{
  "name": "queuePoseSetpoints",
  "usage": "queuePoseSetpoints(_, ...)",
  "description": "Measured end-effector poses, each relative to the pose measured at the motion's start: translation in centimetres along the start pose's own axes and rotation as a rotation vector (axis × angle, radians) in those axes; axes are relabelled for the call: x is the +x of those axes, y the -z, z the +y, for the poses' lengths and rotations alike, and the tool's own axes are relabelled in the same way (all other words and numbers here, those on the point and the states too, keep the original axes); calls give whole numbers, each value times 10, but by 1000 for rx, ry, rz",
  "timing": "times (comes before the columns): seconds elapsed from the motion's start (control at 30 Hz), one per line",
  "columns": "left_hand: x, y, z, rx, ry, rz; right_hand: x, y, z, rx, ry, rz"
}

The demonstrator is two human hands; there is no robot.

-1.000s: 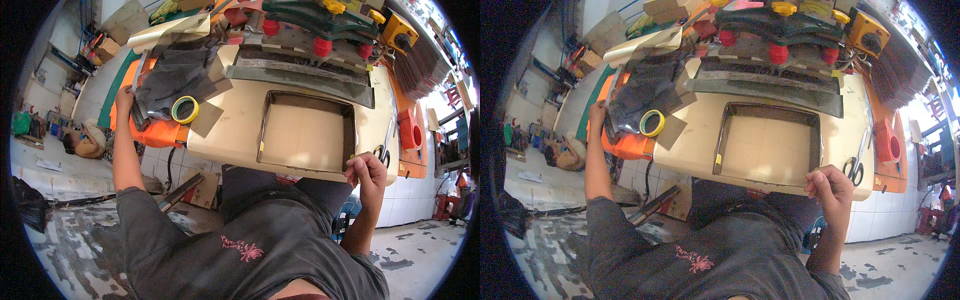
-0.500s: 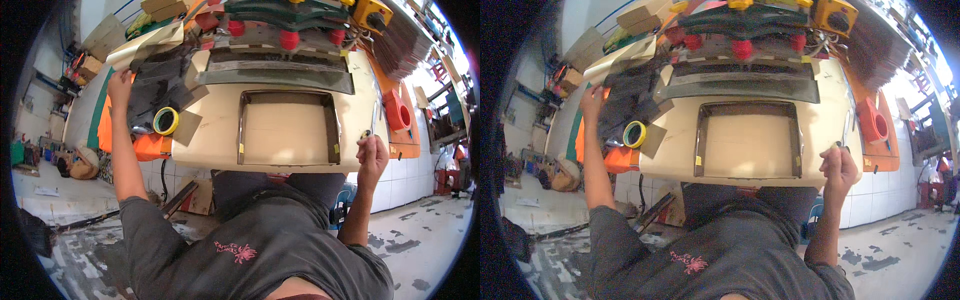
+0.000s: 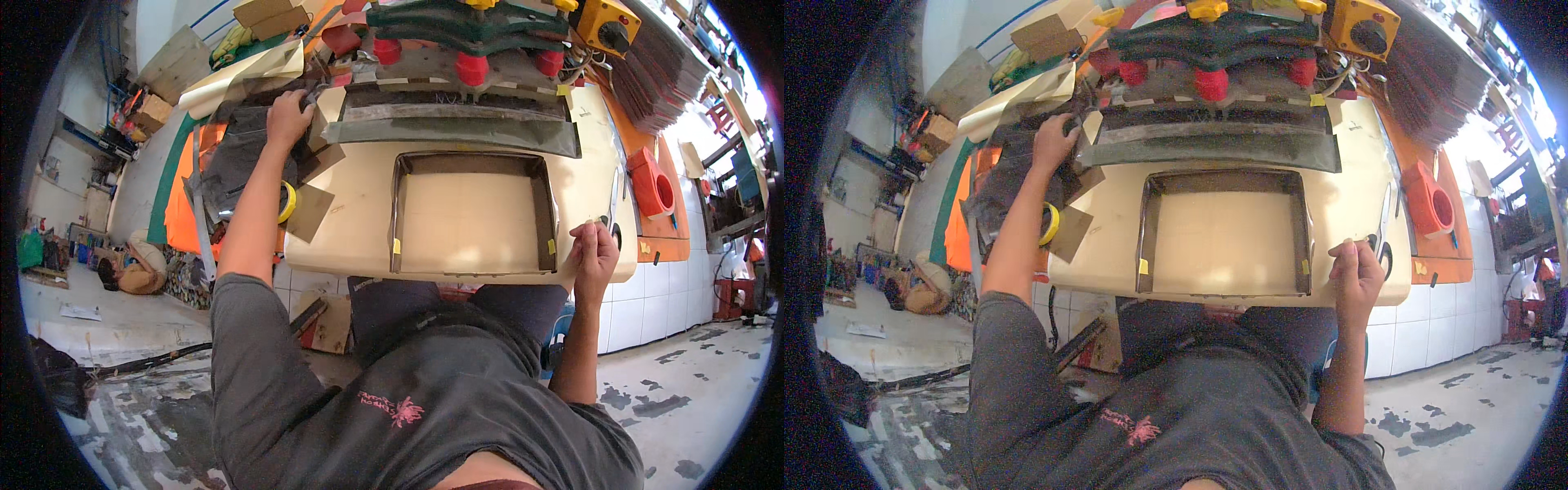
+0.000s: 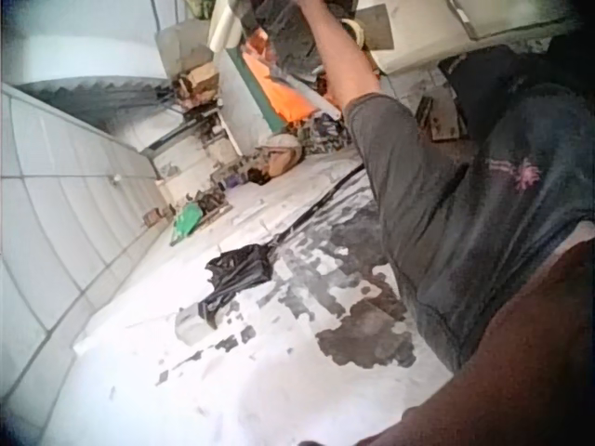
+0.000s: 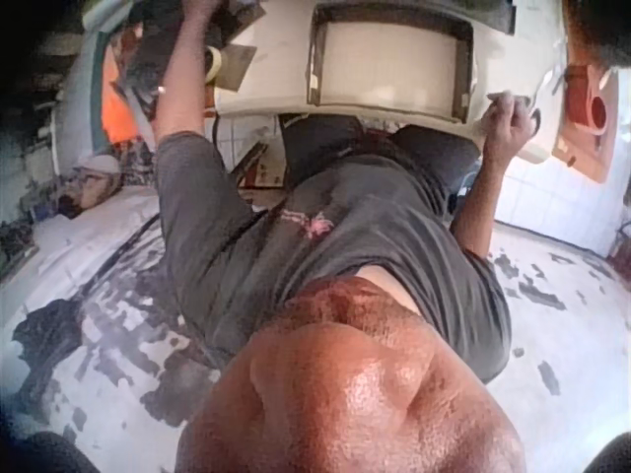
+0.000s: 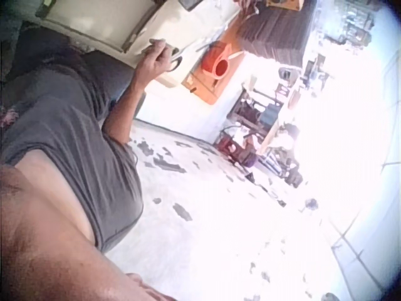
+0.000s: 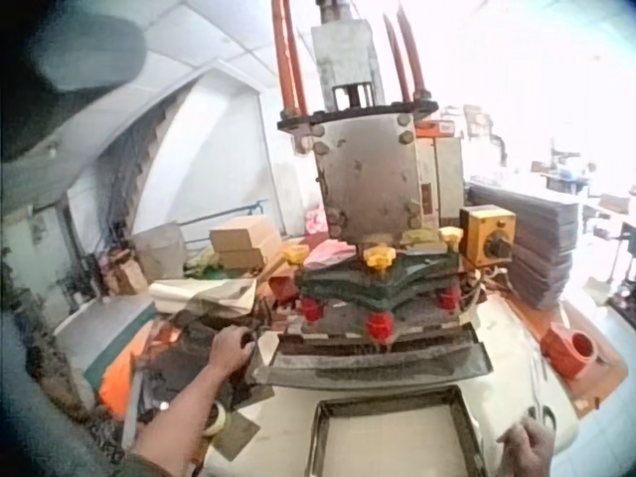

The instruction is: The person tears pieces of tape from a roll, sticks them onto the edges and corners of a rectangular frame, presses and folds the frame into shape, and handles tinted plastic sheets.

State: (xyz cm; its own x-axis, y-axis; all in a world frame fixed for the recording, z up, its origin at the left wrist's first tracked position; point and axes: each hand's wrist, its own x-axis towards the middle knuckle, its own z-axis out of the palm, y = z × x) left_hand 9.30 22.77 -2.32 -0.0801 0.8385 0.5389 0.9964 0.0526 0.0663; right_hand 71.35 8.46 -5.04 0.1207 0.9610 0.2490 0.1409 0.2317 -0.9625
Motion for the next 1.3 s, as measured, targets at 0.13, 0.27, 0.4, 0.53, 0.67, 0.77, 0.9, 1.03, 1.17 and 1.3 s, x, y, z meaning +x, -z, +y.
queuePoseSetpoints(0.13,18,-4,13,214,49,-202,5,4,2,17,-6,-50)
queuePoseSetpoints(0.27,29,-9,10,357,49,-342,9,10,6,18,-11,-65)
queuePoseSetpoints(0.4,31,-9,35,218,204,-284,11,17,1,23,-11,-57)
queuePoseSetpoints(0.53,36,-1,49,303,124,-292,13,22,0,33,-36,-73)
queuePoseSetpoints(0.67,44,-8,42,324,195,-268,15,27,3,31,-14,-84)
queuePoseSetpoints(0.77,55,-9,47,235,308,-261,17,28,9,40,-2,-65)
queuePoseSetpoints(0.9,58,-15,36,149,215,-224,21,33,8,10,4,-65)
queuePoseSetpoints(1.03,64,-23,42,125,55,-199,25,41,8,9,-36,-83)
queuePoseSetpoints(1.17,71,-35,65,-29,115,-369,29,48,17,7,1,-71)
queuePoseSetpoints(1.3,73,-71,62,-59,117,-424,33,51,15,11,-16,-75)
